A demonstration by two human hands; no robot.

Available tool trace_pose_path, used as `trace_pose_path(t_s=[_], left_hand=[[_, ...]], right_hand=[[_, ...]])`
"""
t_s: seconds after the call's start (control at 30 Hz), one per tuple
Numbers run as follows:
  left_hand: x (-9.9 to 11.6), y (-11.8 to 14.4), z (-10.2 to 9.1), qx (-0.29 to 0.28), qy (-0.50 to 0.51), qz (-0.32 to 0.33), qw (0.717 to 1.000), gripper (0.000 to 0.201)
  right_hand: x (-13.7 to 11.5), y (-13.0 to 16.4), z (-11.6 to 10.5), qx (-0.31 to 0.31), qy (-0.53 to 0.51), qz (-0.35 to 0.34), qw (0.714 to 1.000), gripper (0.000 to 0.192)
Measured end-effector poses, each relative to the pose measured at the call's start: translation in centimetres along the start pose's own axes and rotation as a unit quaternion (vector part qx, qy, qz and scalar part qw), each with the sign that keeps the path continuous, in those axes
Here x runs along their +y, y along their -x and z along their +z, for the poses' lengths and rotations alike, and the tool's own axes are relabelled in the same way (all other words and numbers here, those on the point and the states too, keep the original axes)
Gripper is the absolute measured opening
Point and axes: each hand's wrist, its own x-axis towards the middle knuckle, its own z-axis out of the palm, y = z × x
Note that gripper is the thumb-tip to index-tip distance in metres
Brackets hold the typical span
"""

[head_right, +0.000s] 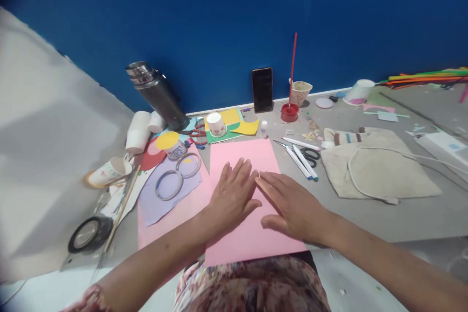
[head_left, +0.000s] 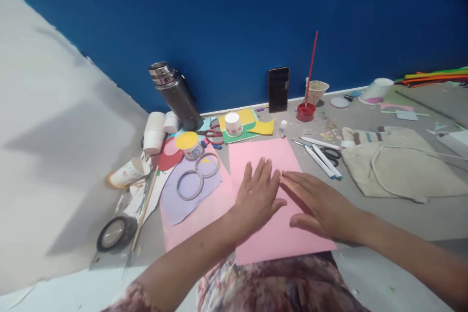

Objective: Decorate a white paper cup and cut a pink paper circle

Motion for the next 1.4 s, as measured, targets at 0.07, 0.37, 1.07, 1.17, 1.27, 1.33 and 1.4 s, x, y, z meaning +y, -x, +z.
trace_pose_path(t_s=[0.07,0.37,1.07,1.17,1.27,1.33,1.4], left_hand=[[0.2,1.7,0.1,-0.008,0.011,0.005,1.0,0.085],[1.6,6.1,1.7,-0.033,0.042,0.031,0.998,0.094],[-0.7,6.7,5.5,0.035,0.051,0.097,0.993,0.096],[-1.5,6.5,5.7,-0.011,0.065,0.077,0.995,0.102],[-1.5,6.2,4.8,-0.043,0.081,0.072,0.993,0.1],[-1.3,5.9,3.3,-0.068,0.093,0.064,0.991,0.095],[-1.2,5.2,1.5,-0.085,0.094,0.03,0.992,0.083]], right_hand=[[-0.7,1.1,0.6,-0.008,0.034,-0.017,0.999,0.091],[-1.6,0.0,0.1,0.065,0.012,-0.029,0.997,0.026],[-1.4,-21.4,-0.4,-0.102,-0.008,0.221,0.97,0.02],[-0.5,-16.5,-2.6,0.029,-0.065,0.207,0.976,0.011],[1.2,-10.7,-3.5,0.173,-0.12,0.214,0.954,0.015],[2.2,-7.5,-3.5,0.145,-0.12,0.242,0.952,0.016],[2.9,-5.4,-3.3,0.078,-0.119,0.258,0.955,0.017]])
